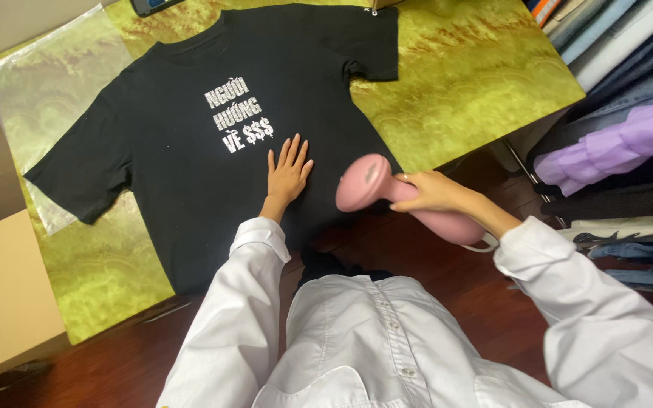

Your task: The person smooths a black t-shirt on a table and then uses a pink handheld garment steamer to steam the front and sleeves of the shirt.

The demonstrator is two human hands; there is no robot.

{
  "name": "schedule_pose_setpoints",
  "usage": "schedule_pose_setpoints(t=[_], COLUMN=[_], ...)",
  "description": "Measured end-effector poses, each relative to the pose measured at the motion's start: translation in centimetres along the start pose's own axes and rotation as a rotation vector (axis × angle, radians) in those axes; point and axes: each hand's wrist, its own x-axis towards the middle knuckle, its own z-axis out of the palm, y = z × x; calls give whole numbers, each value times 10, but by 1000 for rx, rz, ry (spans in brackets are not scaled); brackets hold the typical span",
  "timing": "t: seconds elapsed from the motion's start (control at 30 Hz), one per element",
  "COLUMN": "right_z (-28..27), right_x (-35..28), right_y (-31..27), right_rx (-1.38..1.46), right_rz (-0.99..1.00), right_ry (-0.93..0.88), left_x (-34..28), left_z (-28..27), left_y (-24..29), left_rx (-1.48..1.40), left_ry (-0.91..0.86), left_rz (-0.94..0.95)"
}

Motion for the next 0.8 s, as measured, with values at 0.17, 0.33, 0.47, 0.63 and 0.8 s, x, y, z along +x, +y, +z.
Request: schedule_pose_setpoints(t=[0.17,0.33,0.47,0.63,0.8], right_z=[-14,-7,2,25,31], right_x=[-30,-16,3,15,-17], right_y=[-6,-3,-16,0,23], right_rx=[-51,-32,92,119,116], right_rz=[52,-5,-85,-144,-21], right_ry=[-54,35,193,232,177], left_x=[4,-2,-13,-26,-25], left_z=[4,7,14,17,17], left_y=[-1,8,14,9,9], left_rx=[6,-82,-94,8,26], left_ry=[-17,37,144,229,252], left_rz=[0,-12,18,0,-18])
